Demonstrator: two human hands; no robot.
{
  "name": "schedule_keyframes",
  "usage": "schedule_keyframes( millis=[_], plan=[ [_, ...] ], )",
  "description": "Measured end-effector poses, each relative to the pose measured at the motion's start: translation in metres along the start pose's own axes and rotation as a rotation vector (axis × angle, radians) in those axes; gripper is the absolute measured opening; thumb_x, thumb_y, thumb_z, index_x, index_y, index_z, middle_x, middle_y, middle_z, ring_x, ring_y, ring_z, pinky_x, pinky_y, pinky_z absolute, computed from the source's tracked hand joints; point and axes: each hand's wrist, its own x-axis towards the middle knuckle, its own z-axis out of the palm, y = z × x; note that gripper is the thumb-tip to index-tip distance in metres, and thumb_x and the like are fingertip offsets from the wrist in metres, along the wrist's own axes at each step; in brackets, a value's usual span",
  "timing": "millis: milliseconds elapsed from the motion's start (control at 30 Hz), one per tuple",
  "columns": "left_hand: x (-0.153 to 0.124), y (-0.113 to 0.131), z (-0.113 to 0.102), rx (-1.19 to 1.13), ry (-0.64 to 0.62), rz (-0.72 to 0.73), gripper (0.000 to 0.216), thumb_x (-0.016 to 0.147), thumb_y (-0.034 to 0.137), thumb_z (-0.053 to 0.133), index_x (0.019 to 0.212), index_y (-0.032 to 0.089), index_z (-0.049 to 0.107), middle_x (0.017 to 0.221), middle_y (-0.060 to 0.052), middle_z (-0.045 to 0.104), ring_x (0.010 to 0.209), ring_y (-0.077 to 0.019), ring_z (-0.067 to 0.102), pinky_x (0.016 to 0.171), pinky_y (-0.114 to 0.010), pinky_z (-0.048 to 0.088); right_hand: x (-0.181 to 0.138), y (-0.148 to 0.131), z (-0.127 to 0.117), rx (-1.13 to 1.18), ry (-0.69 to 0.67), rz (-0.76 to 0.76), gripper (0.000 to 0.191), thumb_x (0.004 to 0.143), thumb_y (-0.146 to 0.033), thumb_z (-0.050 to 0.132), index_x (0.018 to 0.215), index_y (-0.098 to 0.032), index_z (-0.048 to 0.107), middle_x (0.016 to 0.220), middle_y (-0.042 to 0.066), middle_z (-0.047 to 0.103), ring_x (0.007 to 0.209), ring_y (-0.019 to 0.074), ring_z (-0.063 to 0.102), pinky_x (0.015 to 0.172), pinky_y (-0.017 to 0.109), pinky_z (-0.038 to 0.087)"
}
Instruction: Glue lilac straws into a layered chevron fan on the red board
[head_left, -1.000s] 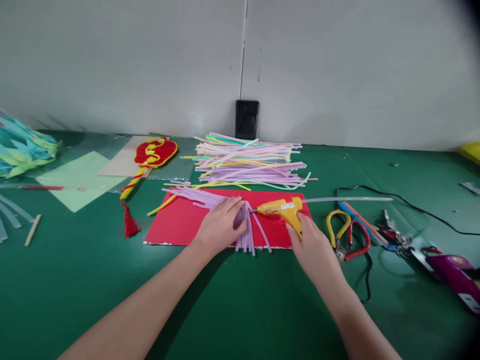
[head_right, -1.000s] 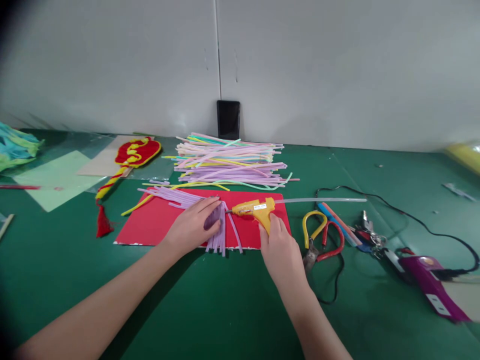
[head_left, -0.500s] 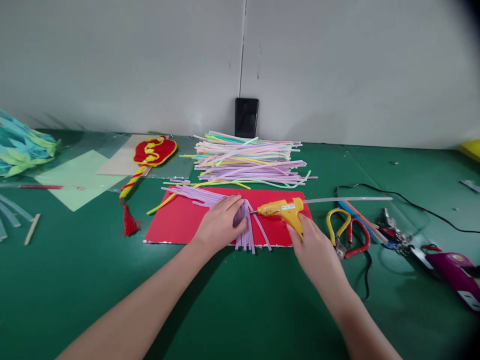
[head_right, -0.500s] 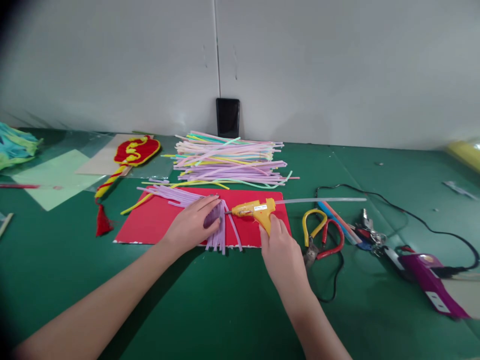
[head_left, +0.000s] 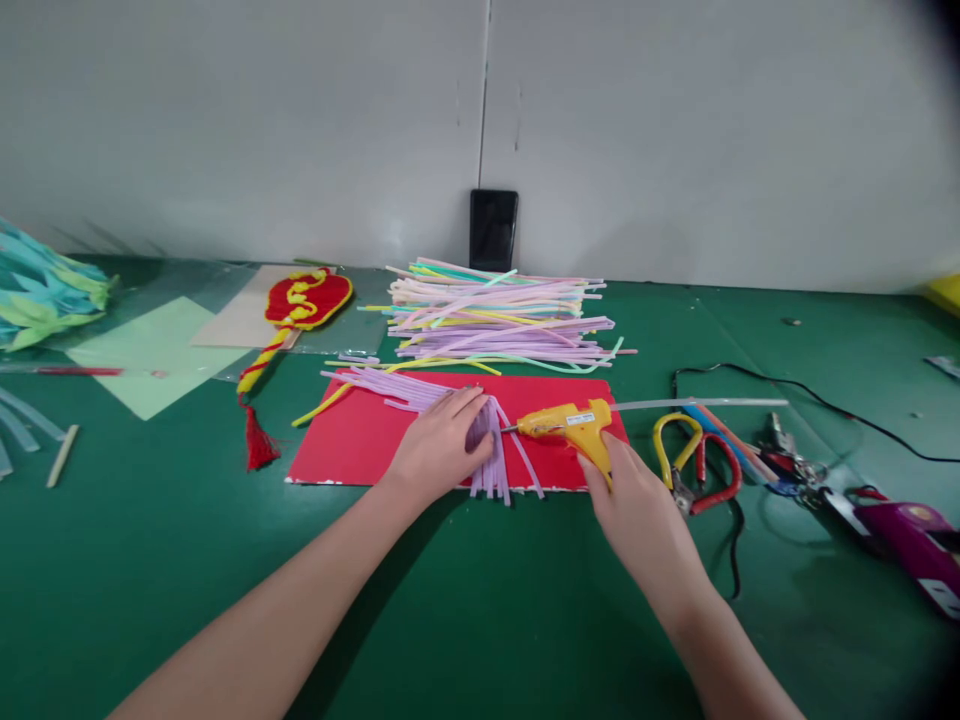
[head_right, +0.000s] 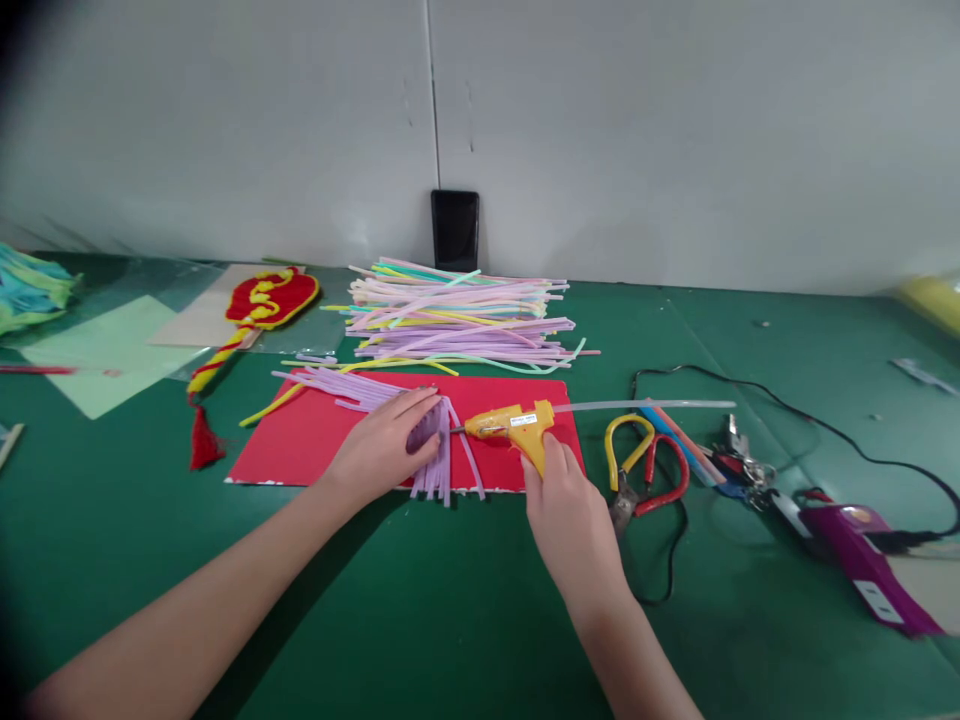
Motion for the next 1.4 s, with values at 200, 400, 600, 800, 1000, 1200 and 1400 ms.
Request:
schedule_keyframes(
  millis=[200, 400, 600, 800, 1000, 1200, 1400],
  plan=[
    [-0.001, -0.003, 0.003, -0.006, 0.026, 0.021, 0.046, 0.082, 0.030, 0.049, 0.125, 0.012, 0.053, 0.134, -0.010, 0.052, 0.124, -0.0240, 0.047, 0.107, -0.039, 0.037, -0.002, 0.000, -0.003, -0.001, -0.011, -0.024, 0.042, 0.094, -0.037, 0.032, 0.114, -0.007, 0.053, 0.105, 0.021, 0.065, 0.082, 0.0270, 0.067, 0.061, 0.036, 0.054],
    [-0.001, -0.003, 0.003, 0.000, 0.027, 0.033, 0.047, 0.083, 0.031, 0.049, 0.125, 0.011, 0.053, 0.133, -0.011, 0.053, 0.123, -0.0243, 0.048, 0.107, -0.039, 0.038, -0.005, 0.000, -0.005, -0.010, -0.022, -0.013, 0.041, 0.094, -0.035, 0.031, 0.114, -0.007, 0.052, 0.102, 0.021, 0.065, 0.079, 0.0270, 0.067, 0.057, 0.036, 0.053],
    [-0.001, -0.003, 0.003, -0.009, 0.028, 0.033, 0.046, 0.083, 0.030, 0.049, 0.125, 0.012, 0.053, 0.134, -0.011, 0.052, 0.124, -0.0244, 0.047, 0.107, -0.040, 0.038, -0.007, 0.001, -0.007, -0.011, -0.045, 0.005, 0.041, 0.094, -0.036, 0.032, 0.115, -0.007, 0.052, 0.104, 0.020, 0.065, 0.078, 0.0266, 0.067, 0.055, 0.034, 0.052],
    [-0.001, -0.003, 0.004, -0.001, 0.023, 0.026, 0.047, 0.083, 0.032, 0.048, 0.125, 0.011, 0.053, 0.134, -0.011, 0.052, 0.124, -0.0241, 0.047, 0.107, -0.039, 0.038, -0.012, 0.003, -0.006, -0.012, -0.036, -0.008, 0.043, 0.094, -0.038, 0.031, 0.115, -0.007, 0.052, 0.102, 0.020, 0.066, 0.079, 0.0270, 0.067, 0.056, 0.034, 0.052],
    [-0.001, -0.003, 0.004, -0.004, 0.015, 0.018, 0.046, 0.084, 0.032, 0.048, 0.125, 0.012, 0.053, 0.134, -0.010, 0.052, 0.124, -0.0238, 0.047, 0.107, -0.039, 0.037, -0.016, 0.004, -0.005, -0.006, -0.024, -0.014, 0.042, 0.094, -0.038, 0.030, 0.115, -0.008, 0.051, 0.102, 0.020, 0.065, 0.082, 0.0274, 0.066, 0.060, 0.035, 0.052],
    [0.000, -0.003, 0.003, -0.019, -0.008, 0.014, 0.048, 0.083, 0.030, 0.049, 0.126, 0.011, 0.052, 0.135, -0.011, 0.051, 0.126, -0.0248, 0.045, 0.108, -0.039, 0.036, -0.018, -0.002, -0.005, -0.055, -0.005, 0.074, 0.050, 0.091, -0.046, 0.034, 0.122, -0.009, 0.046, 0.106, 0.020, 0.063, 0.080, 0.0283, 0.066, 0.060, 0.037, 0.051],
    [0.000, -0.002, 0.002, -0.023, -0.002, 0.010, 0.046, 0.083, 0.031, 0.048, 0.126, 0.014, 0.052, 0.135, -0.011, 0.051, 0.125, -0.0247, 0.046, 0.107, -0.041, 0.037, -0.016, -0.004, -0.002, -0.058, 0.028, 0.127, 0.058, 0.084, -0.058, 0.042, 0.117, -0.010, 0.049, 0.108, 0.020, 0.064, 0.076, 0.0278, 0.066, 0.057, 0.036, 0.050]
  ],
)
